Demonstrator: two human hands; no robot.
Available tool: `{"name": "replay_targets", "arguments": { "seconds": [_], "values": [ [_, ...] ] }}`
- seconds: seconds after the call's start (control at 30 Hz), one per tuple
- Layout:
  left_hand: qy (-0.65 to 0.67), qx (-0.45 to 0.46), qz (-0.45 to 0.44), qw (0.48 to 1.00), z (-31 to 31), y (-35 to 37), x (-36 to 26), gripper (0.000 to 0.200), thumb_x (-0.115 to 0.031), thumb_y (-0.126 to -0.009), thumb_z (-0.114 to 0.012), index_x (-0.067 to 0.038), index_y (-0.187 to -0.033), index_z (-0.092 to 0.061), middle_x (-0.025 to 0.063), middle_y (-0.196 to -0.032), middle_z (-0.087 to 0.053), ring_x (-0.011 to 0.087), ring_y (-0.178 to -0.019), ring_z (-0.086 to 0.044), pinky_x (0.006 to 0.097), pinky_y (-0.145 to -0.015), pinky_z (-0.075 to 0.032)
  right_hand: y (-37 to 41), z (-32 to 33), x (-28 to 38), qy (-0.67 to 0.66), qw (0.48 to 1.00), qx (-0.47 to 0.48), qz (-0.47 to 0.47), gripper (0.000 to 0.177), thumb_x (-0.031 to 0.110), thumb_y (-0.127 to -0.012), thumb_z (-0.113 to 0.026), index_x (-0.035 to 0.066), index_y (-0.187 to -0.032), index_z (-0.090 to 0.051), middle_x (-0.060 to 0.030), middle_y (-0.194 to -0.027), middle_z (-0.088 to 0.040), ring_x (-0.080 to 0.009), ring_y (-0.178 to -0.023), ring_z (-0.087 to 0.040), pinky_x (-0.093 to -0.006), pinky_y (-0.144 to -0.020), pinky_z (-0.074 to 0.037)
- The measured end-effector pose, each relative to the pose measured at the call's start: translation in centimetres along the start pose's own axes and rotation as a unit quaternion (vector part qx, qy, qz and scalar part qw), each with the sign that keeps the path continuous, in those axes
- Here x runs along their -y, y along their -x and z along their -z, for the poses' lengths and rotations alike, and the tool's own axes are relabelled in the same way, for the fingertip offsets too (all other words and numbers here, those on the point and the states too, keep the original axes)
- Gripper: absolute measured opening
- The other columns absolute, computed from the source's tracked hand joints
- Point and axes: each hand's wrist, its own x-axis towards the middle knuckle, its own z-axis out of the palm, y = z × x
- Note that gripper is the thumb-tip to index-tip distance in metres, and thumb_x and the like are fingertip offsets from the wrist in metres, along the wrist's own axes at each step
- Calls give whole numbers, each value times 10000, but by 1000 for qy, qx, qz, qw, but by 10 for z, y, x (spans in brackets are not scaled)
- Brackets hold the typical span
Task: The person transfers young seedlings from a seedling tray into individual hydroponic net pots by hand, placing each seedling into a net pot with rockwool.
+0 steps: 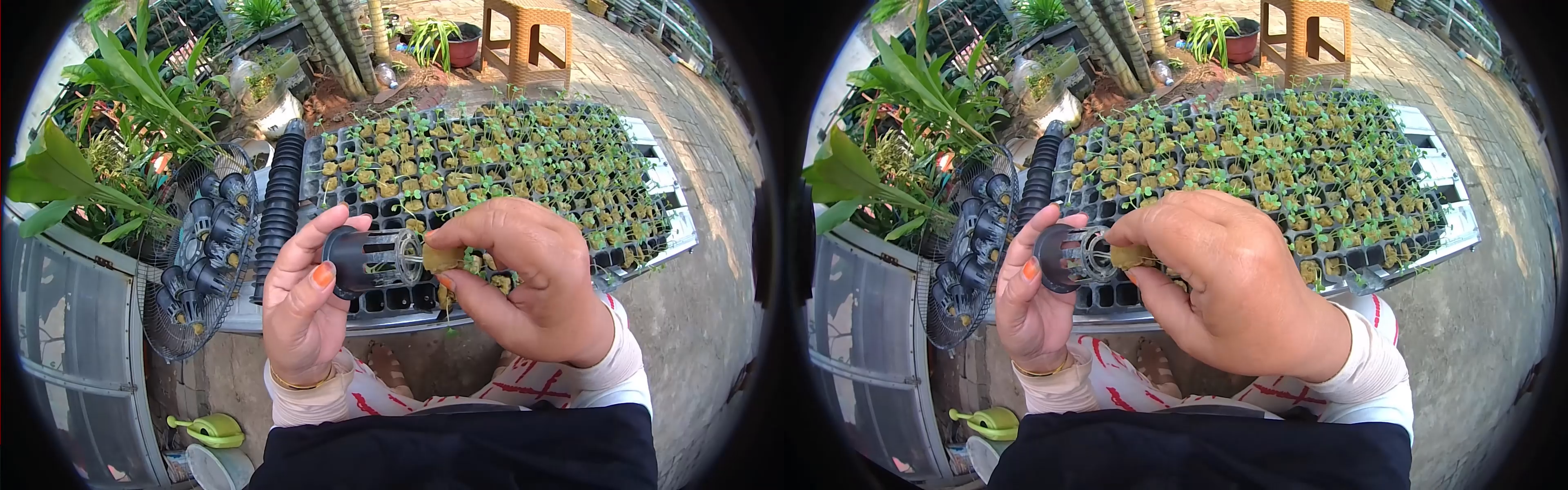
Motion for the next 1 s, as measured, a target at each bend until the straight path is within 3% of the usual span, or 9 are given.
{"name": "replay_targets", "arguments": {
  "seconds": [0.07,0.3,0.37,0.57,1.0],
  "values": [
    [-7,0,-2,1000,-1,0,2,598,-157,-879,-569,92,-1357,-310,323,-1308,-415,266,-1122,-558,368,-965,-455,0,1,2,-12,999,17,-29,231,-47,-675,-657,9,-894,-607,-112,-759,-618,-291,-689,-611,-368,-628,-480],
    [-16,7,-7,1000,-4,1,3,596,-168,-882,-579,93,-1352,-321,319,-1297,-431,273,-1123,-559,365,-955,-463,-1,2,-2,-49,996,50,-45,211,-33,-689,-674,10,-886,-611,-114,-772,-621,-291,-710,-614,-361,-627,-480],
    [-15,5,-5,1000,-4,1,3,593,-169,-885,-578,93,-1352,-321,318,-1294,-436,274,-1123,-559,366,-954,-464,-1,0,-4,-50,997,36,-41,226,-4,-695,-705,24,-915,-663,-74,-815,-649,-166,-661,-579,-256,-522,-415],
    [-27,-6,-3,1000,-4,2,3,592,-182,-891,-587,95,-1344,-326,310,-1276,-454,277,-1121,-560,374,-957,-464,0,3,-4,-45,997,52,-25,303,-37,-673,-700,9,-970,-665,-115,-860,-616,-239,-786,-610,-304,-652,-480],
    [-82,-13,-7,997,-6,4,2,595,-233,-882,-618,102,-1311,-377,278,-1229,-509,272,-1100,-573,375,-949,-468,-1,5,0,-39,998,45,-22,242,-48,-670,-692,-2,-904,-652,-112,-826,-626,-243,-749,-618,-318,-640,-482]
  ]
}}
